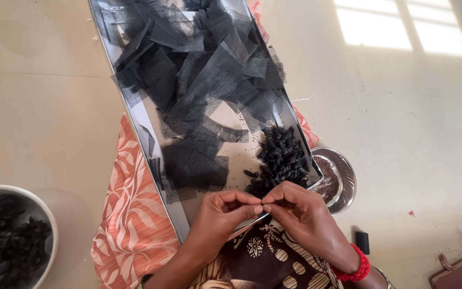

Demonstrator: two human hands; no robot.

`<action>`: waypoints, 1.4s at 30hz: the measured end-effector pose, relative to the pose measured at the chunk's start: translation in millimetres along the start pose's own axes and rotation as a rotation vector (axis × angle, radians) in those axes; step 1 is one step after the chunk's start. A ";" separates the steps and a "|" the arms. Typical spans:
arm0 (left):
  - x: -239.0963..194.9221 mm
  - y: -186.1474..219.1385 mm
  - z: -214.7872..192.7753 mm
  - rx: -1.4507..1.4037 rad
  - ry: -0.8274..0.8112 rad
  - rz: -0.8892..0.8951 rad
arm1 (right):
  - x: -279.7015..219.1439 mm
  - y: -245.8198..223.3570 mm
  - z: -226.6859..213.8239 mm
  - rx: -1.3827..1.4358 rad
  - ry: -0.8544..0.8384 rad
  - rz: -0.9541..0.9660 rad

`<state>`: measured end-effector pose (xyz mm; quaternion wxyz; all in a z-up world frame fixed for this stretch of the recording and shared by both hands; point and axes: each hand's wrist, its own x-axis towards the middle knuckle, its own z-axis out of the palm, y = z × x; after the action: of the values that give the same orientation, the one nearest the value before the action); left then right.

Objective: Folding small squares of black mesh fabric into decorative flower-like shapes.

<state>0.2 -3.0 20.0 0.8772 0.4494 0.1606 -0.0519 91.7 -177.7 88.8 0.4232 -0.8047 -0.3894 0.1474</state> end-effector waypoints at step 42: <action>-11.4 16.9 12.8 0.569 -0.003 0.161 | 47.3 -30.0 -13.6 -0.381 0.027 0.166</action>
<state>-3.5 -4.0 43.7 0.7174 0.6886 0.1021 -0.0256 115.3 -139.7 125.1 0.2551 -0.9014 -0.3369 0.0949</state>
